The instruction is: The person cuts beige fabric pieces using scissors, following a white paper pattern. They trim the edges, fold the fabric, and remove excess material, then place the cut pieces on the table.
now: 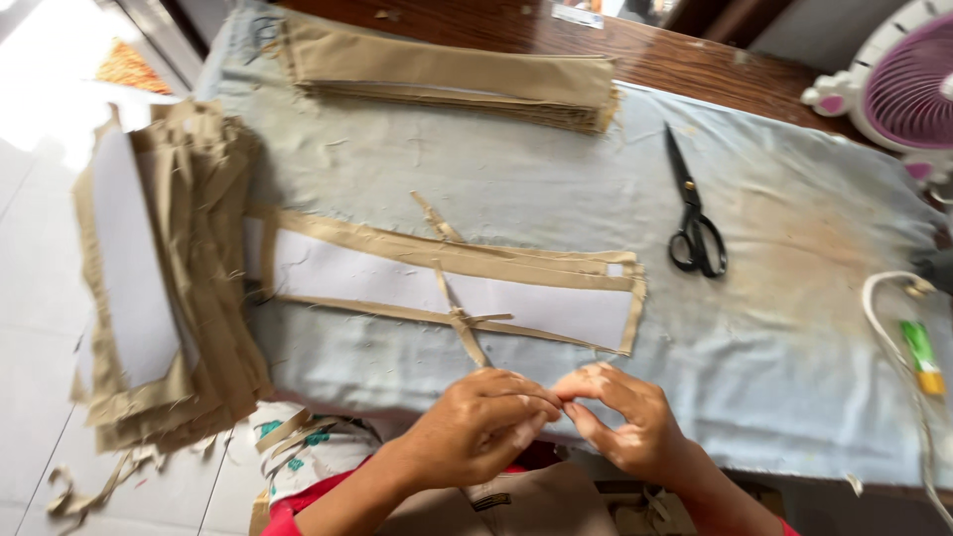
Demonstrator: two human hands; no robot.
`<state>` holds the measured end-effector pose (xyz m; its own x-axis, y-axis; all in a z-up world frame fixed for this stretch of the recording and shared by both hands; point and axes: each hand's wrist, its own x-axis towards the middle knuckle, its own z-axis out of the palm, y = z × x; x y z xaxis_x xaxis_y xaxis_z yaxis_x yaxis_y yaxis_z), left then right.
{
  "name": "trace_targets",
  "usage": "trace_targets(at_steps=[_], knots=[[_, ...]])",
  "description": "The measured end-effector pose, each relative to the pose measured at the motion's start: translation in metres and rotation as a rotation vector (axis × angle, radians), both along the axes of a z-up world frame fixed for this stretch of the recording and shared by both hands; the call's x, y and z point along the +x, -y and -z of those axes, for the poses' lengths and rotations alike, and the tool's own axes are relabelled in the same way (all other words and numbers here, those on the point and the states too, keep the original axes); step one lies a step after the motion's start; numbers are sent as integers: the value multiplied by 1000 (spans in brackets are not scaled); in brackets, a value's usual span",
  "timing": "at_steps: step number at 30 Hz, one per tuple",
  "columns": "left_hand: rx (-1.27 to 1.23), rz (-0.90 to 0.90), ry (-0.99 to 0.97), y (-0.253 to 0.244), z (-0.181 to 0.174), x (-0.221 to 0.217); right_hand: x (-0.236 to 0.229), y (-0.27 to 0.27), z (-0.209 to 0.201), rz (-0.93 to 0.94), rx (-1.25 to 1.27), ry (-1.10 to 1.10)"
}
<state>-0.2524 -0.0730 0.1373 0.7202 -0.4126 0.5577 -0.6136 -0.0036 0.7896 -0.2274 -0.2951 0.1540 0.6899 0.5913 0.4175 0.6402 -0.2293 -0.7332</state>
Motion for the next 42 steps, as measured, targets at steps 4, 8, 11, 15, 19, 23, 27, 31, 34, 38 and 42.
trace_targets(at_steps=[4,8,11,15,19,23,27,31,34,38,42], knots=[[-18,20,-128,4,21,-13,-11,15,26,-1,-11,-125],[33,22,-135,2,25,-16,-17,24,47,99,-47,-343],[41,19,-110,1,28,-16,-21,23,54,185,-93,-390],[21,-27,-114,3,40,-18,-26,19,73,343,-137,-414],[19,-44,-76,0,46,-16,-31,20,98,407,21,-663],[-17,-53,51,-6,56,-8,-33,-1,90,132,146,-1154],[260,-536,221,-39,87,35,-24,5,117,98,-464,-845],[580,-728,119,-87,115,72,47,-53,86,-17,-282,-66],[821,-916,-8,-94,123,64,76,-79,121,123,-348,117],[823,-953,-55,-98,116,46,69,-93,92,-368,-417,-62],[779,-841,63,-108,129,45,53,-87,35,-600,-256,-263]])
